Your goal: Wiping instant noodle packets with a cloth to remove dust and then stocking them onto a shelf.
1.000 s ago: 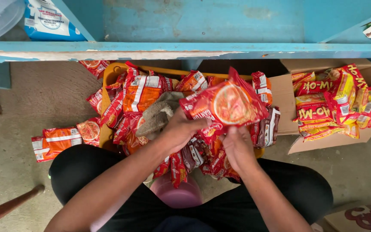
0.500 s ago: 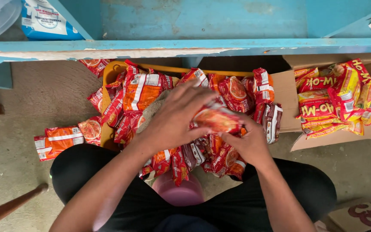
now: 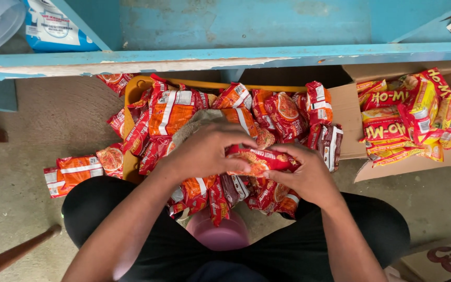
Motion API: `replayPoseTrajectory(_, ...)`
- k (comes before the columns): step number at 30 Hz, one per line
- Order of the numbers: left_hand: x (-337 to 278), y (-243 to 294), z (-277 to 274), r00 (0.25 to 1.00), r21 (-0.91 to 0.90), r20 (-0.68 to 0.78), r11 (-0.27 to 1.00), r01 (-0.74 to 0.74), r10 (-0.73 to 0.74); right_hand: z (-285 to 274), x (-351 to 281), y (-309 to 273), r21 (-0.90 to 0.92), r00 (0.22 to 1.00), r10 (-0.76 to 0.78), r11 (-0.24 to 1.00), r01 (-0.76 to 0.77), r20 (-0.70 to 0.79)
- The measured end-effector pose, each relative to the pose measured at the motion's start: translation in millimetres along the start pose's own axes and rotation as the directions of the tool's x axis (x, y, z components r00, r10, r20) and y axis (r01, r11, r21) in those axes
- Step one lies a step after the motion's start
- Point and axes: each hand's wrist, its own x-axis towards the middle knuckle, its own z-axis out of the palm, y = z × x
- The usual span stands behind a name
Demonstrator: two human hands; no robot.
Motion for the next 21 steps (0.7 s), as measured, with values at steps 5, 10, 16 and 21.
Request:
replayPoseTrajectory(5, -2, 9, 16, 0.985, 0.177, 0.163, 0.984, 0.019, -0.048, -1, 0, -22, -0.082, 0.993, 0.04, 0.996, -0.031, 0.108)
replayPoseTrajectory(10, 1, 26, 20, 0.97, 0.571, 0.242, 0.81, -0.133, -0.011, 1, 4, -16, -0.301, 0.982, 0.125, 0.95, -0.077, 0.142)
replayPoseTrajectory(16, 3, 3, 62, 0.982, 0.666, 0.182, 0.741, -0.085, -0.051, 1, 2, -3, -0.473, 0.975, -0.023, 0.872, 0.126, 0.219)
replayPoseTrajectory(21, -5, -44, 92, 0.965, 0.67, 0.208, 0.742, -0.023, -0.158, 8, 2, 4, -0.541, 0.922, -0.179, 0.765, 0.349, 0.342)
